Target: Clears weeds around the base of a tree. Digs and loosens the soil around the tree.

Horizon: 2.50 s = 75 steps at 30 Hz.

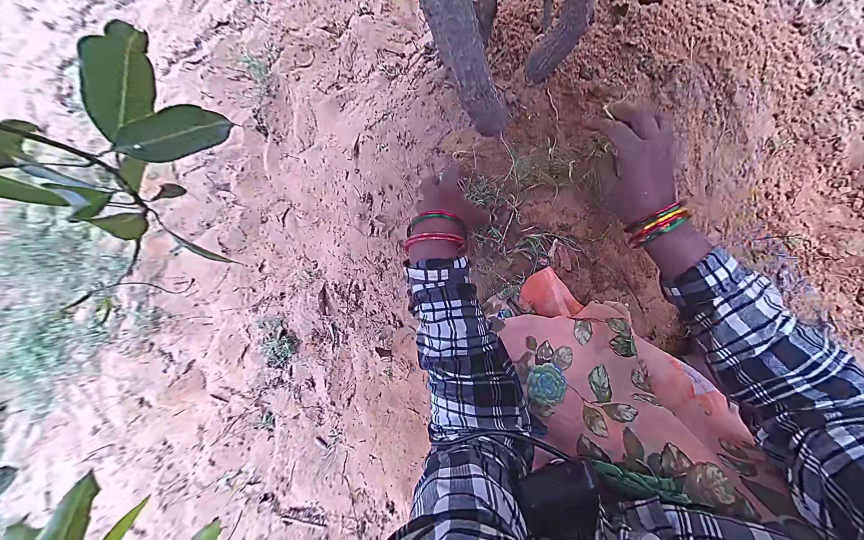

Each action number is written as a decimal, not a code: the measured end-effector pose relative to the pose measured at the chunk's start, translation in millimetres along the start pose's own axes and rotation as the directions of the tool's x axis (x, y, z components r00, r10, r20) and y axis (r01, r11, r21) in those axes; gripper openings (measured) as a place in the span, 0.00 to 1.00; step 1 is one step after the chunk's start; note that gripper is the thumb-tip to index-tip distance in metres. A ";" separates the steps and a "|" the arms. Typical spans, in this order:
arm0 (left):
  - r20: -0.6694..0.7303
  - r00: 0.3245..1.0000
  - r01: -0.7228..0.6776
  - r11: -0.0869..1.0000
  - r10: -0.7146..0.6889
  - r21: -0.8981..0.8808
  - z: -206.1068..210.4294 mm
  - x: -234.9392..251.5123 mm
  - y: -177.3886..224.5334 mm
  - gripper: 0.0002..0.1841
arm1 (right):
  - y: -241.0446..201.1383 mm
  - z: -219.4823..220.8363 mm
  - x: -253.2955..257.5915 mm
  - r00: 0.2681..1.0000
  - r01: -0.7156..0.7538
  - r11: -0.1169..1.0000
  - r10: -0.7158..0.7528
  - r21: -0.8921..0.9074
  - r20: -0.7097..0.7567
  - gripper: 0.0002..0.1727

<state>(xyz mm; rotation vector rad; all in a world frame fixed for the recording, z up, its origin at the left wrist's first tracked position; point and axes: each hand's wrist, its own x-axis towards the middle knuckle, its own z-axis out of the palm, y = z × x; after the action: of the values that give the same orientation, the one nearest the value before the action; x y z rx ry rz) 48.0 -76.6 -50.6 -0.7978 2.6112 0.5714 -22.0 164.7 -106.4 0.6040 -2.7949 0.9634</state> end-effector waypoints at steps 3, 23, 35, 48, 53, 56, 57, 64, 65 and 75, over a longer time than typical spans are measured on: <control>0.019 0.990 -0.142 0.989 0.142 0.028 9.0 11.4 12.4 0.32 | -38.0 40.8 -11.4 0.948 0.150 0.989 -0.145 0.006 0.284 0.29; -0.541 0.708 -0.697 0.578 0.455 -0.425 24.8 0.1 44.6 0.19 | -29.9 17.8 33.0 0.972 -0.133 0.990 0.123 0.038 0.200 0.36; 0.044 0.997 0.066 0.994 -0.062 -0.091 7.2 20.3 -22.5 0.39 | 15.2 -52.1 31.1 0.918 -0.338 0.939 0.315 0.060 0.242 0.62; -0.272 0.746 -0.659 0.615 0.608 -0.433 78.3 6.7 79.1 0.21 | 17.3 16.4 -46.1 0.887 0.353 0.922 -0.384 0.161 0.257 0.24; 0.053 0.820 -0.555 0.815 0.569 -0.166 94.0 22.2 90.1 0.16 | 55.2 -18.3 -58.5 0.965 0.209 0.959 -0.234 0.194 0.119 0.09; -0.237 0.839 -0.538 0.814 0.491 -0.219 74.7 15.4 88.7 0.14 | 71.5 -36.1 -50.0 0.992 0.123 0.982 -0.127 0.146 0.018 0.12; -0.379 0.832 -0.505 0.836 0.406 -0.213 64.4 15.6 80.4 0.15 | 81.2 -47.0 -47.5 0.997 0.065 0.992 -0.061 0.107 -0.035 0.12; -0.687 0.718 -0.337 0.918 0.107 -0.209 2.3 15.2 9.1 0.16 | 148.6 -139.4 -45.4 0.946 -0.323 0.934 0.323 0.149 0.026 0.09; -0.681 0.716 -0.386 0.900 0.155 -0.201 8.1 13.8 17.0 0.16 | 141.9 -132.1 -45.2 0.960 -0.276 0.940 0.258 0.201 0.108 0.08; -0.327 0.735 -0.665 0.725 0.594 -0.179 57.8 11.5 67.0 0.18 | 72.7 -16.9 -47.7 0.975 0.008 0.998 -0.020 0.056 0.222 0.11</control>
<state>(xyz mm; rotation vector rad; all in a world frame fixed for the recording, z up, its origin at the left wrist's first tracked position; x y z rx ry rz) 11.6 -3.7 -86.8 0.0198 3.0682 1.1220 -8.4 243.0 -145.7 0.7835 -2.9602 1.0326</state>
